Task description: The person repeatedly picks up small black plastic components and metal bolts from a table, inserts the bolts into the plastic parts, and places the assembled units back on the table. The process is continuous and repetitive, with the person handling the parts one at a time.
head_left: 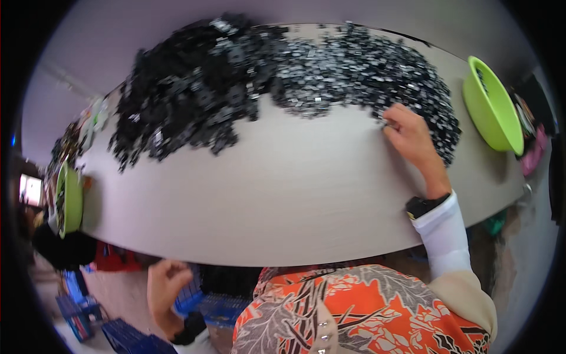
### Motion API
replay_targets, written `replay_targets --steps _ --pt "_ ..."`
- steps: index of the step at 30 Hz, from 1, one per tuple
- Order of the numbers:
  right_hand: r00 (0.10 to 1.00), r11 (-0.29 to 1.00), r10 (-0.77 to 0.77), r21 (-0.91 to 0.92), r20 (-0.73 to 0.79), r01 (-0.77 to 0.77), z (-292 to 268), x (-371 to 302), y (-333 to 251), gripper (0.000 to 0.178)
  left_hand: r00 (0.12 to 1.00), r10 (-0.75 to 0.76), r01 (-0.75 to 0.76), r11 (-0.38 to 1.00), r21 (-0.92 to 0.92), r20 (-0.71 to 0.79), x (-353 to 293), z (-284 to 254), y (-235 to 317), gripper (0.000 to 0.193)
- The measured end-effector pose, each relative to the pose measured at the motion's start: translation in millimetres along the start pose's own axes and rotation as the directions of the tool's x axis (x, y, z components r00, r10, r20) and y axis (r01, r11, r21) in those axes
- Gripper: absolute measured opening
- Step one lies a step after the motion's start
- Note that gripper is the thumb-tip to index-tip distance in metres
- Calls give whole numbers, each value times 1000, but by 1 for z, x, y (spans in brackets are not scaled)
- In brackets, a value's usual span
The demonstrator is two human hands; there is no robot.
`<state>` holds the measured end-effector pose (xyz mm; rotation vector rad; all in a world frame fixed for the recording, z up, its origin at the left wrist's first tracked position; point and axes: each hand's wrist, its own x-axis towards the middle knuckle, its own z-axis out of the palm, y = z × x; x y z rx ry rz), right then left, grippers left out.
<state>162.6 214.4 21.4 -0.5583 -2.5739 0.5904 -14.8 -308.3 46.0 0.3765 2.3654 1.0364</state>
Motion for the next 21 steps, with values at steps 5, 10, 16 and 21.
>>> replay_targets --steps 5,10,16,21 --pt "998 992 44 -112 -53 -50 5 -8 -3 12 956 292 -293 955 47 34 69 33 112 17" --pt "984 992 -127 7 122 127 7 -6 -32 16 759 636 -496 701 512 -136 170 73 124 20" --pt "983 983 -183 6 2 183 14 -6 -21 21 771 636 -518 640 567 -14 188 114 151 25" --pt "977 971 -186 132 -99 199 32 14 -35 24 783 618 -589 703 399 67 175 130 168 23"
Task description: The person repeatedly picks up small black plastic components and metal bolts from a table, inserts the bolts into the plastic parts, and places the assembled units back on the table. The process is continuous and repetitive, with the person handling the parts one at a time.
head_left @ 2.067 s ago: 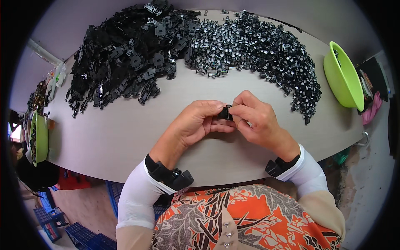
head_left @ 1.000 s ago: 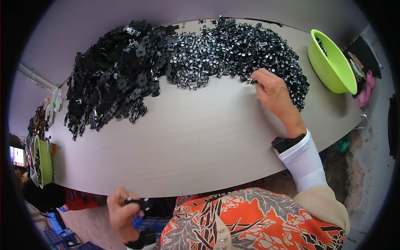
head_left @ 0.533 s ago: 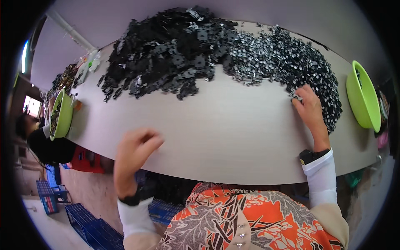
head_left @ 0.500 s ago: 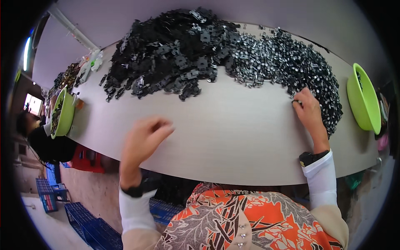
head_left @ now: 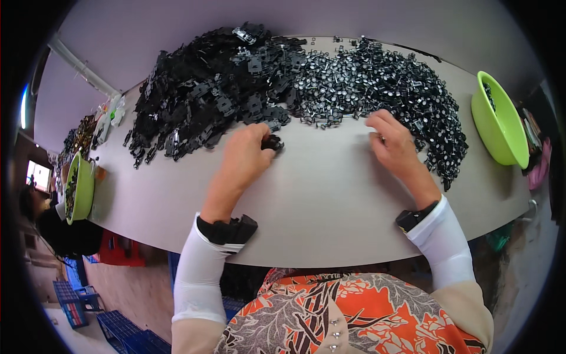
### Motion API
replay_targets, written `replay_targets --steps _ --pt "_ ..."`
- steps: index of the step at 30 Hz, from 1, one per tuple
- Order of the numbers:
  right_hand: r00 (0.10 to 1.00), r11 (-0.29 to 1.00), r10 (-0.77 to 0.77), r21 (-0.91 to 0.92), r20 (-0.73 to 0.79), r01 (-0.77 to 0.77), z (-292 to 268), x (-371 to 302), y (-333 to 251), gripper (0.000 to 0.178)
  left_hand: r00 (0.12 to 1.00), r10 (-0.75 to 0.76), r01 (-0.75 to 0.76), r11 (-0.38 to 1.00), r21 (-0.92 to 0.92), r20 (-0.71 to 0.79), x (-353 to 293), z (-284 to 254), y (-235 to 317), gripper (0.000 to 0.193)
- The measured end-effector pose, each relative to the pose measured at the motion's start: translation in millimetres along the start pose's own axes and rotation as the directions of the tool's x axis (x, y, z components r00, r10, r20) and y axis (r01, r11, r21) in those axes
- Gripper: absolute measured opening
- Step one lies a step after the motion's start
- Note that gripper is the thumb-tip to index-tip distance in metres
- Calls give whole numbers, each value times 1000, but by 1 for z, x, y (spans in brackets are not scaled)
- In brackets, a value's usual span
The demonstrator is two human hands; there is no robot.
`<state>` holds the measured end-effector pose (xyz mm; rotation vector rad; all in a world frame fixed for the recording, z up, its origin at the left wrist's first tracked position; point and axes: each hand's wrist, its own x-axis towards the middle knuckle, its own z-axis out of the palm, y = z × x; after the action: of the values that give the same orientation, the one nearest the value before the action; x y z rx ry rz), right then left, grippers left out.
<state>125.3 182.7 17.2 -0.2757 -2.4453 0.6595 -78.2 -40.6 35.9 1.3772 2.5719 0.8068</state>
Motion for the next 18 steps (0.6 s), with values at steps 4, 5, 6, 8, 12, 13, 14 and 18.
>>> replay_targets --steps 4,5,6,8,12,13,14,18 --pt "972 973 -231 5 42 231 30 18 -4 34 988 -14 96 834 -543 154 3 16 26 13" --pt "970 973 -230 23 78 229 32 21 -8 34 976 10 132 762 -634 216 3 21 31 12" --pt "964 972 -235 40 122 232 32 23 -10 34 963 37 174 674 -718 268 3 27 33 11" --pt "957 982 -187 80 221 173 28 19 -6 34 921 48 308 519 -798 387 0 33 34 12" --pt "924 972 158 108 348 -208 15 10 -9 34 854 13 478 373 -795 520 -3 39 32 14" --pt "912 943 259 119 318 -309 14 11 -12 34 858 4 474 381 -794 514 -1 40 29 15" --pt "970 982 106 133 218 -137 20 14 -12 33 861 -6 470 389 -792 508 -1 42 27 16" --pt "970 979 -193 90 149 181 32 18 -10 31 849 -11 483 423 -767 529 1 39 35 17"
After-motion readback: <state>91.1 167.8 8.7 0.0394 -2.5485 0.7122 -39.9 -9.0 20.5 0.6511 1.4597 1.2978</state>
